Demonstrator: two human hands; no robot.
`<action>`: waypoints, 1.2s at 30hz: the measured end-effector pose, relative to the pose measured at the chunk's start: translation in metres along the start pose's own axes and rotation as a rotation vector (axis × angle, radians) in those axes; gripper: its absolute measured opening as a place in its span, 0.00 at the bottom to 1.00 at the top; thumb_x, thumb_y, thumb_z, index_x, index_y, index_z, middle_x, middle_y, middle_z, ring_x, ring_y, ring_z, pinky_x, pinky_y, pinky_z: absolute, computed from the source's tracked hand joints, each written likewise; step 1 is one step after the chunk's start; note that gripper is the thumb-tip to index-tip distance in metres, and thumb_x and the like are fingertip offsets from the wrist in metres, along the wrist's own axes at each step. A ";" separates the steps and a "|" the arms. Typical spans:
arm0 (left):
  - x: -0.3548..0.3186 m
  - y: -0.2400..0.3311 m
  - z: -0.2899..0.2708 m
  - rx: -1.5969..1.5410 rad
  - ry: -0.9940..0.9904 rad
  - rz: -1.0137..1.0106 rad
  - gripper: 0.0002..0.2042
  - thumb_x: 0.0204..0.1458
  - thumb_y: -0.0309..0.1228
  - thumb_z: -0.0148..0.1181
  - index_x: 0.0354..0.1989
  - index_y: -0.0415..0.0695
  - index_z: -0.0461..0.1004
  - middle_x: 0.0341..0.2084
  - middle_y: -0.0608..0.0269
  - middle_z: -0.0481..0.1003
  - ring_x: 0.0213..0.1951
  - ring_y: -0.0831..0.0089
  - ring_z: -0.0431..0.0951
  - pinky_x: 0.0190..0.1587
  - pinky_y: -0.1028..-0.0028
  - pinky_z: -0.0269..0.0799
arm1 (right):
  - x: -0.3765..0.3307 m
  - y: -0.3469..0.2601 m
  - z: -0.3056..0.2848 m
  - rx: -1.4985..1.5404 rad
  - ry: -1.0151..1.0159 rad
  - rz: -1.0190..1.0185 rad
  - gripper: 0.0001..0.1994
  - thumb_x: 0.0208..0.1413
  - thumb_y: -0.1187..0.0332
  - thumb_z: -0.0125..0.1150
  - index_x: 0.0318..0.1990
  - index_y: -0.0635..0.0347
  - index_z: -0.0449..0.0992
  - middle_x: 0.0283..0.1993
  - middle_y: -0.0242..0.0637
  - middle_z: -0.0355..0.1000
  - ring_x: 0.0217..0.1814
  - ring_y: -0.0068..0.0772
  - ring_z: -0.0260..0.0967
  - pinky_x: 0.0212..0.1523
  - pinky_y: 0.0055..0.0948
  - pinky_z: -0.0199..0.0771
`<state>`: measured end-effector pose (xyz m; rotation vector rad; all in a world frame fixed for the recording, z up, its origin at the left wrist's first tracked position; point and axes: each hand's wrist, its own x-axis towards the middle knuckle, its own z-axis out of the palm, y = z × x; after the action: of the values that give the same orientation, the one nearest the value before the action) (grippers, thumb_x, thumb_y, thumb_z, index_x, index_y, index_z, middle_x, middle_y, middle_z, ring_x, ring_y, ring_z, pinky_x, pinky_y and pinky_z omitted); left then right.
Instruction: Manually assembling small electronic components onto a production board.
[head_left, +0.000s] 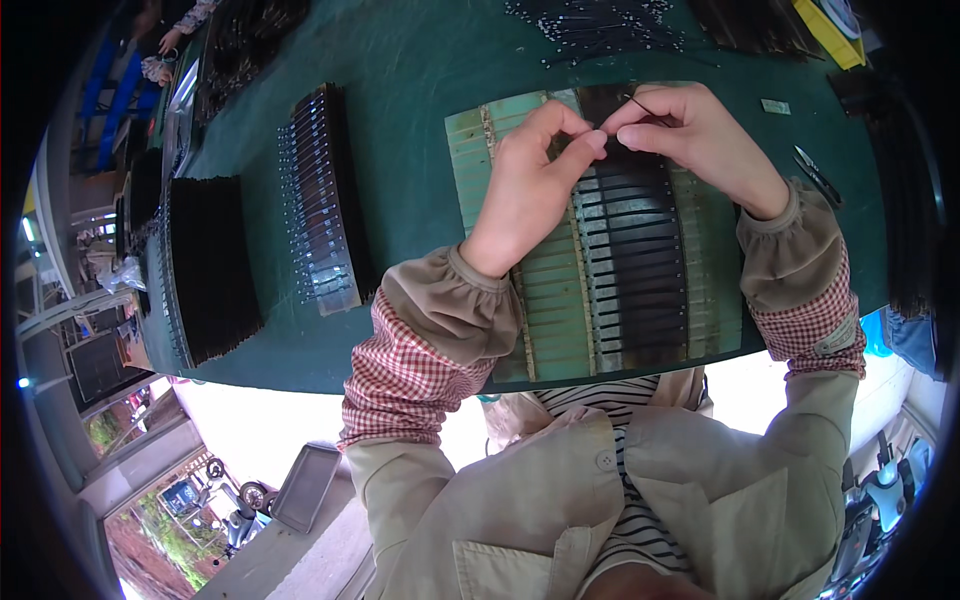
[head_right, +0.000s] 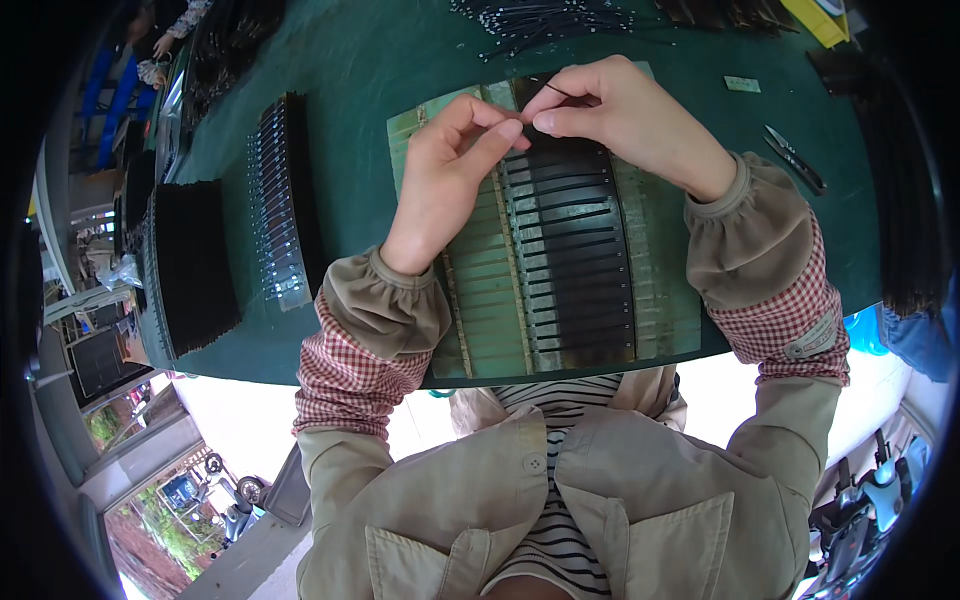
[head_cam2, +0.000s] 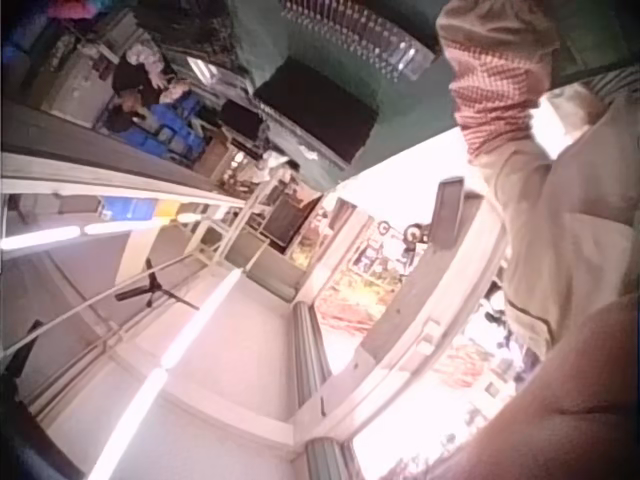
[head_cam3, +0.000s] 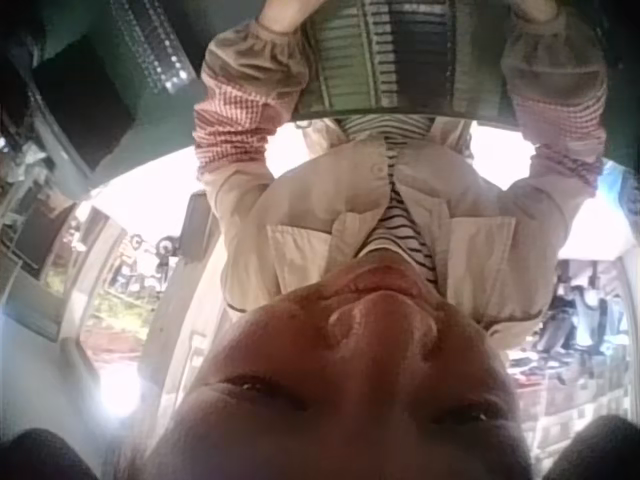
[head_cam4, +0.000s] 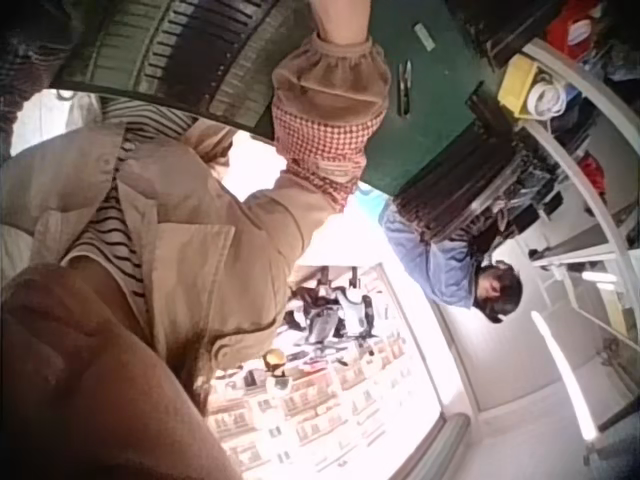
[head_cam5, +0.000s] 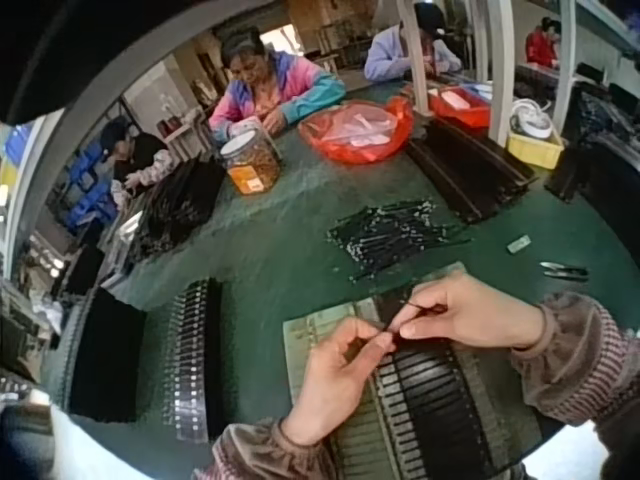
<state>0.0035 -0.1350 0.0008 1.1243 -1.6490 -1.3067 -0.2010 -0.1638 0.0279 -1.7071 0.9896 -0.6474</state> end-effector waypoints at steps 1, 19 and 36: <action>-0.001 0.001 -0.002 -0.032 0.015 -0.015 0.05 0.55 0.25 0.53 0.36 0.36 0.70 0.34 0.62 0.74 0.38 0.80 0.72 0.46 0.80 0.65 | 0.001 0.001 0.000 -0.033 -0.009 -0.008 0.09 0.50 0.72 0.59 0.37 0.66 0.77 0.30 0.33 0.74 0.33 0.19 0.68 0.36 0.19 0.68; -0.019 -0.015 -0.015 0.490 0.249 0.310 0.07 0.48 0.20 0.55 0.36 0.37 0.72 0.42 0.56 0.73 0.46 0.61 0.70 0.49 0.69 0.64 | 0.009 0.028 0.002 0.004 0.112 0.036 0.07 0.49 0.75 0.60 0.35 0.68 0.76 0.27 0.32 0.72 0.29 0.17 0.66 0.33 0.18 0.67; -0.024 -0.014 -0.003 0.922 0.076 0.477 0.14 0.51 0.20 0.51 0.48 0.37 0.69 0.53 0.49 0.64 0.53 0.53 0.65 0.56 0.65 0.61 | 0.004 0.028 0.014 -0.543 0.277 -0.115 0.07 0.47 0.72 0.61 0.32 0.66 0.72 0.26 0.36 0.71 0.26 0.22 0.66 0.29 0.24 0.66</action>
<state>0.0173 -0.1154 -0.0133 1.1197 -2.3428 -0.1585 -0.1965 -0.1639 -0.0036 -2.2001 1.3583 -0.7486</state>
